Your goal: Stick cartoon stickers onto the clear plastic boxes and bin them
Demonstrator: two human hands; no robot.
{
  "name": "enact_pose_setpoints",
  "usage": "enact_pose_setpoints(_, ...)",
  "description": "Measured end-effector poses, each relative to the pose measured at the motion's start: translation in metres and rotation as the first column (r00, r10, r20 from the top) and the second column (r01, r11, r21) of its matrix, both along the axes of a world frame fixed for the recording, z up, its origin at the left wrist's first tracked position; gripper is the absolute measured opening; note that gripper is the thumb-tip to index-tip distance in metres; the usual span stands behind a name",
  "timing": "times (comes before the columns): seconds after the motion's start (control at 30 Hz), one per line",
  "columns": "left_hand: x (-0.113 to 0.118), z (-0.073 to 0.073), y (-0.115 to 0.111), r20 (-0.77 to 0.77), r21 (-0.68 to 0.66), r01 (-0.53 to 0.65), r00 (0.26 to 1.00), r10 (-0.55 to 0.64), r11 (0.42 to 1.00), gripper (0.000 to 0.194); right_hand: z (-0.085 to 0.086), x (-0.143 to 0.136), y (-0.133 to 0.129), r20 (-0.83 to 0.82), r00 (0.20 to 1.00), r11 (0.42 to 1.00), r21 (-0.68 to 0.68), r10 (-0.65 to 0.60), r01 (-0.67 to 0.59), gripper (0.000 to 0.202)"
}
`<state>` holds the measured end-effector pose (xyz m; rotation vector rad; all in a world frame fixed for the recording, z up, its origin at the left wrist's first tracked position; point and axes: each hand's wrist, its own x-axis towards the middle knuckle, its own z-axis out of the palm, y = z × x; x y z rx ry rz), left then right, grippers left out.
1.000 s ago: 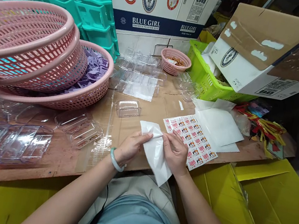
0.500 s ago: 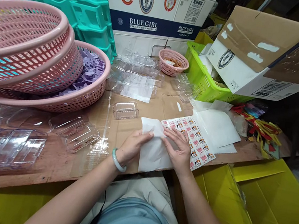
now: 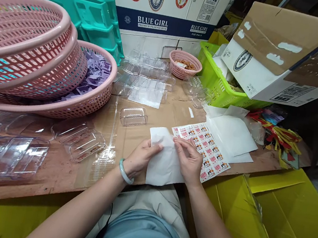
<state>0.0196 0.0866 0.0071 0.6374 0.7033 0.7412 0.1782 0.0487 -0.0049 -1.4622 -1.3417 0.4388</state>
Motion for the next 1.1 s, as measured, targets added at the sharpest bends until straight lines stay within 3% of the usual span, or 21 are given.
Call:
enact_pose_setpoints(0.07, 0.002, -0.002, 0.001, -0.005, -0.017, 0.013, 1.0, -0.013, 1.0, 0.04, -0.003, 0.005, 0.007, -0.248, 0.963, 0.994, -0.041, -0.11, 0.103, 0.017)
enact_pose_setpoints(0.2, 0.004, -0.006, 0.005, -0.033, 0.003, 0.004, 0.999, -0.004, 1.0, 0.045, 0.006, 0.03, 0.029, -0.614, 0.737, 0.915, 0.055, -0.284, 0.399, 0.022)
enact_pose_setpoints(0.27, 0.003, -0.005, 0.0, -0.137, 0.109, -0.114, 0.982, 0.129, 0.987, 0.052, 0.018, 0.04, 0.034, -0.633, 0.7, 0.823, 0.17, -0.33, 0.542, 0.021)
enact_pose_setpoints(0.33, -0.002, -0.001, -0.011, -0.287, 0.333, -0.307, 0.868, 0.406, 0.892, 0.058, 0.029, 0.04, 0.031, -0.482, 0.776, 0.753, 0.303, -0.408, 0.584, 0.019)
enact_pose_setpoints(0.4, -0.006, 0.007, -0.024, -0.344, 0.518, -0.376, 0.731, 0.589, 0.768, 0.049, 0.033, 0.028, 0.022, -0.153, 0.887, 0.782, 0.423, -0.436, 0.457, 0.014)
enact_pose_setpoints(0.43, -0.008, 0.01, -0.029, -0.344, 0.528, -0.353, 0.743, 0.574, 0.773, 0.039, 0.031, 0.019, 0.017, 0.038, 0.922, 0.831, 0.45, -0.385, 0.328, 0.011)
enact_pose_setpoints(0.5, -0.01, 0.015, -0.034, -0.271, 0.391, -0.277, 0.877, 0.398, 0.877, 0.031, 0.021, -0.002, 0.012, 0.357, 0.919, 0.91, 0.414, -0.166, 0.003, 0.016)
enact_pose_setpoints(0.57, -0.012, 0.014, -0.029, -0.129, 0.207, -0.241, 0.954, 0.271, 0.948, 0.033, 0.007, -0.023, 0.013, 0.515, 0.854, 0.91, 0.314, 0.077, -0.272, 0.023)
enact_pose_setpoints(0.6, -0.014, 0.012, -0.024, -0.081, 0.139, -0.274, 0.955, 0.287, 0.952, 0.03, 0.001, -0.031, 0.016, 0.542, 0.821, 0.893, 0.261, 0.179, -0.367, 0.025)
enact_pose_setpoints(0.67, -0.021, 0.006, -0.011, -0.073, 0.073, -0.384, 0.919, 0.389, 0.921, 0.024, -0.007, -0.042, 0.024, 0.511, 0.796, 0.863, 0.183, 0.325, -0.47, 0.033)
enact_pose_setpoints(0.77, -0.032, -0.001, 0.004, -0.127, 0.077, -0.469, 0.871, 0.475, 0.88, 0.024, -0.006, -0.045, 0.037, 0.227, 0.897, 0.901, 0.128, 0.38, -0.414, 0.058)
enact_pose_setpoints(0.83, -0.039, -0.002, 0.008, -0.153, 0.156, -0.429, 0.88, 0.45, 0.89, 0.024, -0.001, -0.043, 0.046, -0.071, 0.92, 0.923, 0.019, 0.384, -0.384, 0.055)
enact_pose_setpoints(0.9, -0.043, -0.001, 0.011, -0.217, 0.303, -0.331, 0.889, 0.403, 0.894, 0.024, 0.003, -0.04, 0.057, -0.312, 0.846, 0.866, -0.12, 0.431, -0.486, 0.039)
enact_pose_setpoints(0.97, -0.046, 0.002, 0.015, -0.314, 0.5, -0.268, 0.83, 0.461, 0.823, 0.024, 0.004, -0.038, 0.069, -0.447, 0.781, 0.815, -0.173, 0.435, -0.553, 0.031)
enact_pose_setpoints(1.03, -0.05, 0.006, 0.023, -0.377, 0.722, -0.226, 0.663, 0.646, 0.654, 0.03, 0.003, -0.036, 0.082, -0.533, 0.776, 0.873, -0.13, 0.338, -0.47, 0.031)
enact_pose_setpoints(1.1, -0.052, 0.011, 0.039, -0.397, 0.882, -0.054, 0.451, 0.799, 0.468, 0.042, 0.001, -0.032, 0.096, -0.598, 0.765, 0.932, -0.081, 0.238, -0.353, 0.031)
